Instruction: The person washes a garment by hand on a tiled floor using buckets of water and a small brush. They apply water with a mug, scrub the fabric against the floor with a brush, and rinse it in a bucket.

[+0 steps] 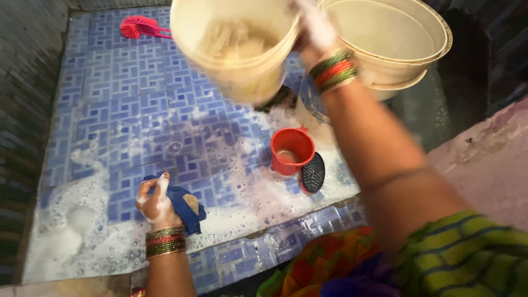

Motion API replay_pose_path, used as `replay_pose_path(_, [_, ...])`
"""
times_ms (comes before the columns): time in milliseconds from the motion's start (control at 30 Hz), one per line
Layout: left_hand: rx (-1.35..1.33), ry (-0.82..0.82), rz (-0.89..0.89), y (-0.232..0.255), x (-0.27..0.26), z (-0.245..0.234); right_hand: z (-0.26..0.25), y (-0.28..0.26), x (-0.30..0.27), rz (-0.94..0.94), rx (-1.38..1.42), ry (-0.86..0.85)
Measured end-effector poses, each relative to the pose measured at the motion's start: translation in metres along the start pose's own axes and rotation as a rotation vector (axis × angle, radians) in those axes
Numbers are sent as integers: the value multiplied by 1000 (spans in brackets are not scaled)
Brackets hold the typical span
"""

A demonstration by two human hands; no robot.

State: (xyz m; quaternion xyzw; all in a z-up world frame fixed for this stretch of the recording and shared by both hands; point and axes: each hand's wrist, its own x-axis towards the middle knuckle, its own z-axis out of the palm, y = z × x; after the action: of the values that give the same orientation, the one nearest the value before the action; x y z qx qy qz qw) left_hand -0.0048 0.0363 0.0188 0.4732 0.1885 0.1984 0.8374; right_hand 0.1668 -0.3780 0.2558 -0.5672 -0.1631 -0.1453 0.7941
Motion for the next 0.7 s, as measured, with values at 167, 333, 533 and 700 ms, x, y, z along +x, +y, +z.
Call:
replay_pose_path(167, [0,62,108,6,2,2,57,141,-105,520,205,189])
replay_pose_path(333, [51,154,295,13,6,-2,52,215,-200,626,301,235])
replay_pose_path(533, [-254,1,332,33,-4,3,18,214,-256,852,4,273])
replay_pose_path(700, [-514,-168,143,57,-16,12,28,150,-243,517,-1091,-57])
